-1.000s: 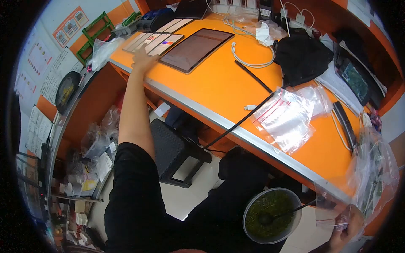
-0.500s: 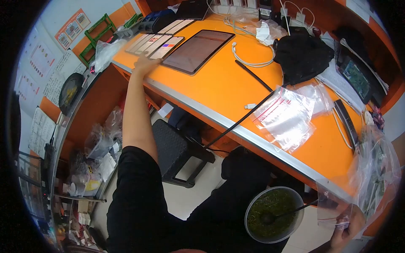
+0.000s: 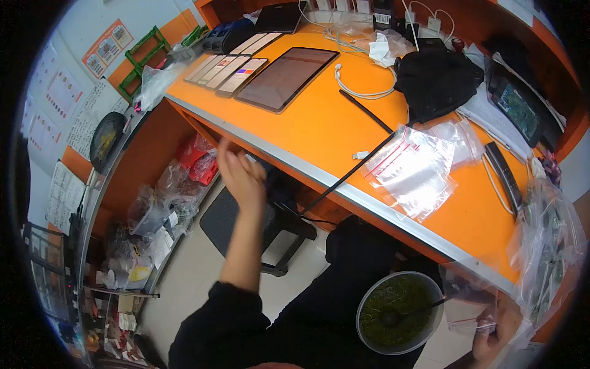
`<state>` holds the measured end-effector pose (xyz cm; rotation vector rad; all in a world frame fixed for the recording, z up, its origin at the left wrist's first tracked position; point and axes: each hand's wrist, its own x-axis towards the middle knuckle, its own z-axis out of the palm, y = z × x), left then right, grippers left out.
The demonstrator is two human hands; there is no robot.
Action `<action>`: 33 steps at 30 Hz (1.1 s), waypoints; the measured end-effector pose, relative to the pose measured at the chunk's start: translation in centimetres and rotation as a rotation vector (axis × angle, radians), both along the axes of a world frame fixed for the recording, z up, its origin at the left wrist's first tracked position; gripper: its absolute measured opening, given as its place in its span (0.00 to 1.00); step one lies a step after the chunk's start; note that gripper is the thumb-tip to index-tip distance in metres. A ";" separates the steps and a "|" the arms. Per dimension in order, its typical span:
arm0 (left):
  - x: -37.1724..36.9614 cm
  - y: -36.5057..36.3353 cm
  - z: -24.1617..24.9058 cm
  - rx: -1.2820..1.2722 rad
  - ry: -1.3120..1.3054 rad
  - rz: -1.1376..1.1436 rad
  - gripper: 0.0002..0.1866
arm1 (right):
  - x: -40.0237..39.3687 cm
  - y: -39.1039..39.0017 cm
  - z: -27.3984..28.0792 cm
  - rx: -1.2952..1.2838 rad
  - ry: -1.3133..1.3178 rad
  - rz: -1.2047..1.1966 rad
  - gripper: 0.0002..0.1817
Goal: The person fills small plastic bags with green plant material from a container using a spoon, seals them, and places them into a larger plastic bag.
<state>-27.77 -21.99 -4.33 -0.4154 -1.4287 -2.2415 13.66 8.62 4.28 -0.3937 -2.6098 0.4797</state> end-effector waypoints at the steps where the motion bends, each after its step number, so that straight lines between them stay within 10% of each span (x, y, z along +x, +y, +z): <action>1: 3.7 1.4 -1.1 -0.003 -0.046 -0.086 0.24 | -0.9 -0.7 -0.2 0.101 0.100 0.005 0.20; 3: 10.0 3.8 -3.5 -0.095 0.103 -0.233 0.31 | -3.5 -2.4 0.1 0.004 0.142 0.069 0.15; 5: 14.8 4.4 -4.0 -0.069 0.118 -0.713 0.15 | -6.2 -4.6 0.7 -0.074 0.151 0.123 0.08; 7: 16.3 5.5 -1.0 -0.397 0.757 -0.633 0.10 | -8.1 -6.5 1.0 -0.053 0.112 0.104 0.07; 25: 18.3 8.3 4.2 -0.860 0.746 -0.598 0.12 | -9.5 -7.6 -0.2 -0.046 -0.050 0.154 0.08; 33: 19.8 10.6 5.5 -1.116 0.753 -0.686 0.46 | -9.0 -5.6 -1.9 -0.703 -0.122 0.196 0.08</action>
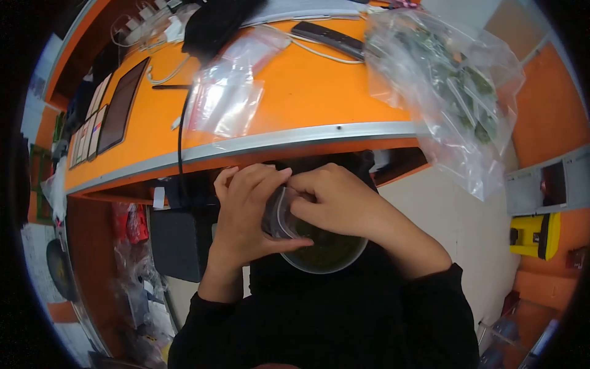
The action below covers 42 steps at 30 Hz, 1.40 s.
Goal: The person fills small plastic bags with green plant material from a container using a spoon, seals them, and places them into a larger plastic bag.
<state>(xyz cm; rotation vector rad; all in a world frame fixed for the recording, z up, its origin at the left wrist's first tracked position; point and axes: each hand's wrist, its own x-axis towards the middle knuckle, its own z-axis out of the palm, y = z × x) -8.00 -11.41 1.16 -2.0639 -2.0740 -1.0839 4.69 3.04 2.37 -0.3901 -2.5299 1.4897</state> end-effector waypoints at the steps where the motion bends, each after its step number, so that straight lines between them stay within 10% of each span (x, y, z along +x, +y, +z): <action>1: -0.2 0.1 -0.2 -0.043 0.000 -0.019 0.46 | 0.1 0.2 -0.2 -0.081 0.010 0.012 0.07; 12: -0.4 0.9 -1.5 -0.034 -0.521 -0.201 0.46 | 1.3 0.7 0.2 0.494 0.463 0.194 0.11; 30: -1.7 0.6 -3.0 0.201 -0.588 -0.530 0.17 | 2.5 1.3 0.1 -0.129 0.257 0.574 0.07; 33: -1.4 0.9 -3.4 0.069 -0.808 -0.715 0.13 | 2.3 1.2 -0.4 -0.055 0.244 0.563 0.07; 38: 0.5 0.8 -1.6 -0.154 -1.137 -0.377 0.28 | 2.8 0.7 -0.4 0.359 0.312 0.293 0.07; 42: 0.7 0.6 0.2 -0.583 -0.849 -0.220 0.35 | 3.4 0.2 -0.1 0.524 0.214 0.200 0.10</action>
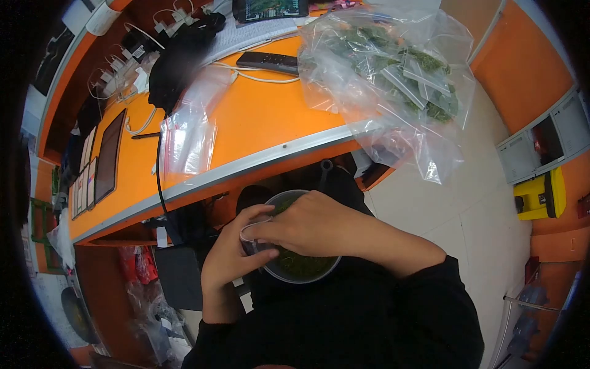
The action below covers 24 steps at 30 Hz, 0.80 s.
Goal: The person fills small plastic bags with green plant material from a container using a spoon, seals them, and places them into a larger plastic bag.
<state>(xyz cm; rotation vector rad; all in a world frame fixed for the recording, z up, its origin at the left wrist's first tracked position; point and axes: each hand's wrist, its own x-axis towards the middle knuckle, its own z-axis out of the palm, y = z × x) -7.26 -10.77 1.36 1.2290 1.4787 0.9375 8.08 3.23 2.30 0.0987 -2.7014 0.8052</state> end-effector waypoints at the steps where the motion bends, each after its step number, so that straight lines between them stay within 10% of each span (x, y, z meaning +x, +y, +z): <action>1: -0.3 -0.1 -0.5 -0.002 0.001 0.001 0.35 | 0.0 -0.1 0.1 0.011 -0.022 -0.016 0.10; 12: -0.4 0.7 0.4 0.399 0.591 -0.050 0.32 | 0.4 0.2 -0.5 -0.027 -0.007 0.082 0.07; 18: -0.3 0.6 -1.0 0.393 0.483 -0.001 0.28 | 0.9 0.4 -0.6 -0.113 0.049 0.086 0.08; 24: -1.6 -1.9 -2.7 0.313 -0.086 0.220 0.22 | 5.4 3.4 -5.2 -0.351 0.160 -0.600 0.05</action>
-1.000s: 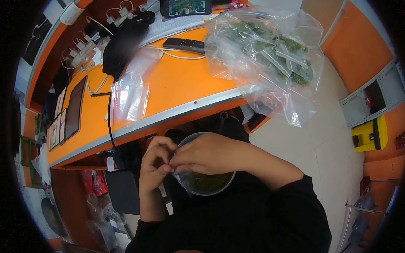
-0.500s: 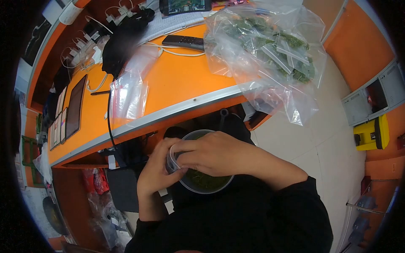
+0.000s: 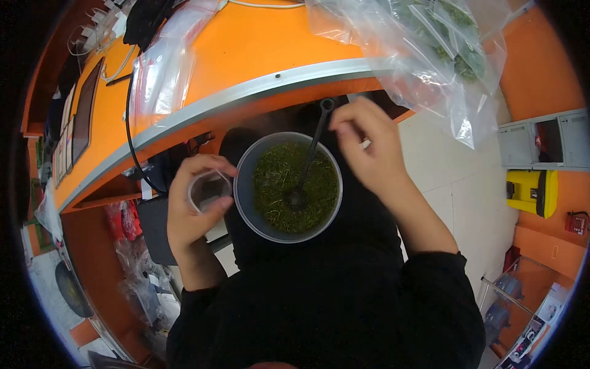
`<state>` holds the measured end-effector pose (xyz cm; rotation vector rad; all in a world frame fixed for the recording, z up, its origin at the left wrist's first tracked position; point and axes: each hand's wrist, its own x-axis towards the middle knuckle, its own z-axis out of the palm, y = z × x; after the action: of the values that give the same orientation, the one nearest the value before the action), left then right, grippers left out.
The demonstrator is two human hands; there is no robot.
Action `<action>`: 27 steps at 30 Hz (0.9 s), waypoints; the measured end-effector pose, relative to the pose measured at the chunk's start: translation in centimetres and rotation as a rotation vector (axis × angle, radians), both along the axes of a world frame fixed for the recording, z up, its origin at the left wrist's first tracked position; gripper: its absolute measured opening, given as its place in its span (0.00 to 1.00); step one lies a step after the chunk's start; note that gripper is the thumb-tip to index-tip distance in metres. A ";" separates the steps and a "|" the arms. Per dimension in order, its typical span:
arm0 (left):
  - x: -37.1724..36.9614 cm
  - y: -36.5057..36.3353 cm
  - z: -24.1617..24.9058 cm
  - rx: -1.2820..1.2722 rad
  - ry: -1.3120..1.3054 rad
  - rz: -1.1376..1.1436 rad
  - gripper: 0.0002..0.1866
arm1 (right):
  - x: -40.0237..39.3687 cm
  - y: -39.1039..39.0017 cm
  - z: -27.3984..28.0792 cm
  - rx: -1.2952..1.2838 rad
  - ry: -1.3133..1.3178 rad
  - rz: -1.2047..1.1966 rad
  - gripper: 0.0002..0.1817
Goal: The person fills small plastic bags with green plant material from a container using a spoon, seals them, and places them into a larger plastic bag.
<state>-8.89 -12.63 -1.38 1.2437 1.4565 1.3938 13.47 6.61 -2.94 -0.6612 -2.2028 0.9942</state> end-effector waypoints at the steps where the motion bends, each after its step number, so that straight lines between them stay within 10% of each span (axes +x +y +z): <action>1: 0.1 -0.3 0.0 0.012 -0.058 0.057 0.24 | 0.3 0.0 -1.4 -0.003 -0.003 0.006 0.05; 3: -0.6 -0.5 -0.8 0.046 -0.060 0.101 0.26 | 0.5 -0.2 -3.5 -0.547 0.208 -0.185 0.14; 8: -1.2 -0.2 -2.5 0.144 -0.130 0.120 0.34 | -0.1 0.5 -3.5 -0.857 0.053 -0.029 0.26; 18: -0.7 0.0 -2.8 0.097 -0.131 0.294 0.26 | 0.2 -1.8 1.3 -0.546 -0.006 0.410 0.06; 20: -0.7 0.1 -3.0 0.078 -0.156 0.295 0.24 | 0.3 -1.8 2.2 -0.023 0.019 0.546 0.06; 27: -0.2 1.0 -3.6 0.123 -0.177 0.288 0.27 | -0.7 -2.4 2.7 0.497 -0.071 0.705 0.10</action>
<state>-9.07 -11.61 -5.02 0.9810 1.4869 1.7609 12.82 4.22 -0.26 0.3375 -2.6617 0.6731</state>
